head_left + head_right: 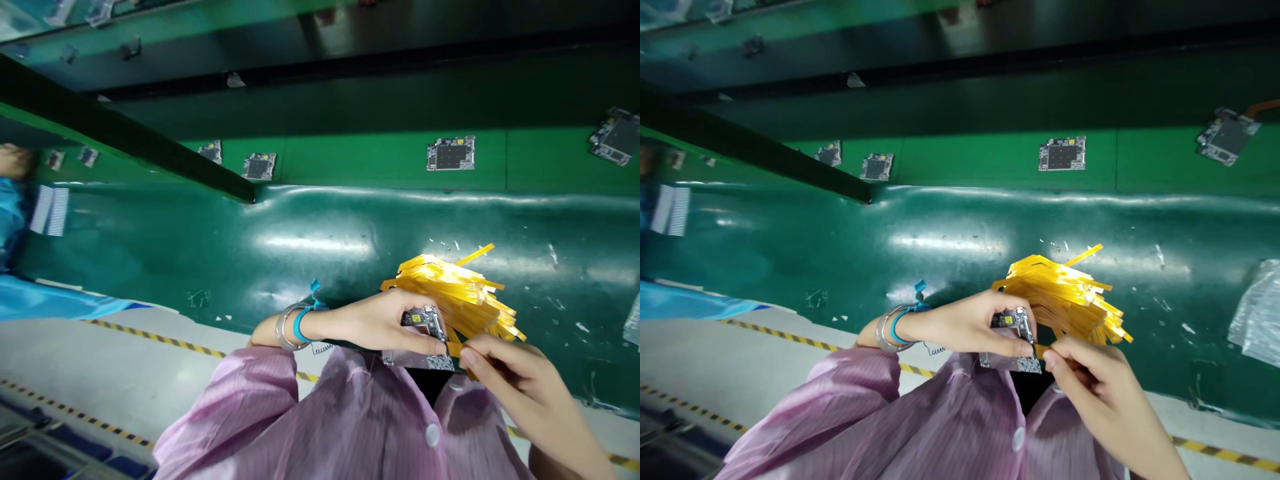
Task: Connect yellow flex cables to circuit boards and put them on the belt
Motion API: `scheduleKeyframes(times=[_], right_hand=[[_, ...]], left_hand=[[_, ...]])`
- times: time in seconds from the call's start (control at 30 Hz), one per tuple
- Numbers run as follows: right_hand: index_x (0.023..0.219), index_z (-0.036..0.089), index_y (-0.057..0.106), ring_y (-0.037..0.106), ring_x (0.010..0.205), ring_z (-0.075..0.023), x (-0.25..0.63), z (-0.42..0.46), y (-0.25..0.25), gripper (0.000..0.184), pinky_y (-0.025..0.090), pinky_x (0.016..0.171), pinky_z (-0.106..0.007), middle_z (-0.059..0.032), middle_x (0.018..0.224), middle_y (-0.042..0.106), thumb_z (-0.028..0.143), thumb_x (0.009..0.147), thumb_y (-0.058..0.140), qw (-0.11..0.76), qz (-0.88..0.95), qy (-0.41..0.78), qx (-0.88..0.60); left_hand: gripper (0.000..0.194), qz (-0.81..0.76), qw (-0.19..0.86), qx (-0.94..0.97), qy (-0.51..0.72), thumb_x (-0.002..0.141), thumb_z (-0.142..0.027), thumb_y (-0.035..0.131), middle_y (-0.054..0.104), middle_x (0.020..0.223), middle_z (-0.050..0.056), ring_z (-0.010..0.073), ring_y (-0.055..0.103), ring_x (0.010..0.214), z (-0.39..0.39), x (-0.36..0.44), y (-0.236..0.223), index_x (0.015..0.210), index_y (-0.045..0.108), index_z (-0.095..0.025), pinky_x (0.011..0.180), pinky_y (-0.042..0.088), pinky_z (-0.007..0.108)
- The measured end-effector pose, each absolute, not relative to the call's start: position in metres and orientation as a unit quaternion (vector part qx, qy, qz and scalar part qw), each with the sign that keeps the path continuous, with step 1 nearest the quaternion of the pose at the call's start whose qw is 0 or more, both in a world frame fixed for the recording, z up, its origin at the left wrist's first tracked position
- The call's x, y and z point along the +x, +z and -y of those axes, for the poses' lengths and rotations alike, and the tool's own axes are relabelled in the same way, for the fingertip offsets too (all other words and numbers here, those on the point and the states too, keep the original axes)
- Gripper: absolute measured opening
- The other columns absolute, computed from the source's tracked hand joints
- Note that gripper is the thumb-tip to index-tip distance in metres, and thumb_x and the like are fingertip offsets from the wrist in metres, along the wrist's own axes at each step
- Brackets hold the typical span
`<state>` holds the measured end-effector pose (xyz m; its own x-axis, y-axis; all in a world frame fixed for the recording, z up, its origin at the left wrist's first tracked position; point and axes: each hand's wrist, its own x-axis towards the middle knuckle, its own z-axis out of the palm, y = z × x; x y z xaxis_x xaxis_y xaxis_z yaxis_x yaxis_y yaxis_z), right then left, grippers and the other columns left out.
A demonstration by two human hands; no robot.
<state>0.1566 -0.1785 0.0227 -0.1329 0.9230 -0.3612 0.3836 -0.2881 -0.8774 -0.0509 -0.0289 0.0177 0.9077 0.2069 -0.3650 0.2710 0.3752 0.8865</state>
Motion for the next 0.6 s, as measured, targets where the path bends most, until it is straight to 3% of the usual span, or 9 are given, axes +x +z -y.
scheduleKeyframes(times=[0.2, 0.43, 0.6], right_hand=[[0.073, 0.022, 0.06, 0.048, 0.059, -0.0135, 0.15, 0.177, 0.029, 0.037, 0.038, 0.055, -0.025, 0.0027, 0.065, 0.053, 0.042, 0.103, 0.054, 0.254, 0.48, 0.551, -0.633], [0.074, 0.022, 0.061, 0.049, 0.058, -0.0132, 0.147, 0.172, 0.024, 0.036, 0.04, 0.053, -0.024, 0.0028, 0.065, 0.054, 0.042, 0.103, 0.054, 0.252, 0.494, 0.561, -0.614], [0.081, 0.023, 0.07, 0.059, 0.061, -0.0134, 0.149, 0.173, 0.018, 0.029, 0.048, 0.057, -0.022, 0.0016, 0.07, 0.066, 0.041, 0.1, 0.059, 0.276, 0.498, 0.527, -0.631]], left_hand=[[0.015, -0.213, 0.806, 0.551, -0.01, 0.089, -0.028, 0.074, 0.066, 0.091, 0.001, 0.0107, 0.057, 0.082, 0.029, -0.05, 0.018, 0.094, 0.067, -0.015, 0.075, 0.047, 0.022], [0.027, -0.248, 0.793, 0.557, -0.015, 0.085, -0.033, 0.078, 0.051, 0.069, -0.006, 0.007, 0.041, 0.064, 0.028, -0.047, 0.016, 0.076, 0.059, -0.015, 0.061, 0.036, 0.021], [0.031, -0.241, 0.779, 0.579, -0.008, 0.092, -0.041, 0.07, 0.047, 0.068, -0.006, 0.0075, 0.037, 0.063, 0.024, -0.046, 0.02, 0.076, 0.061, -0.015, 0.061, 0.036, 0.023]])
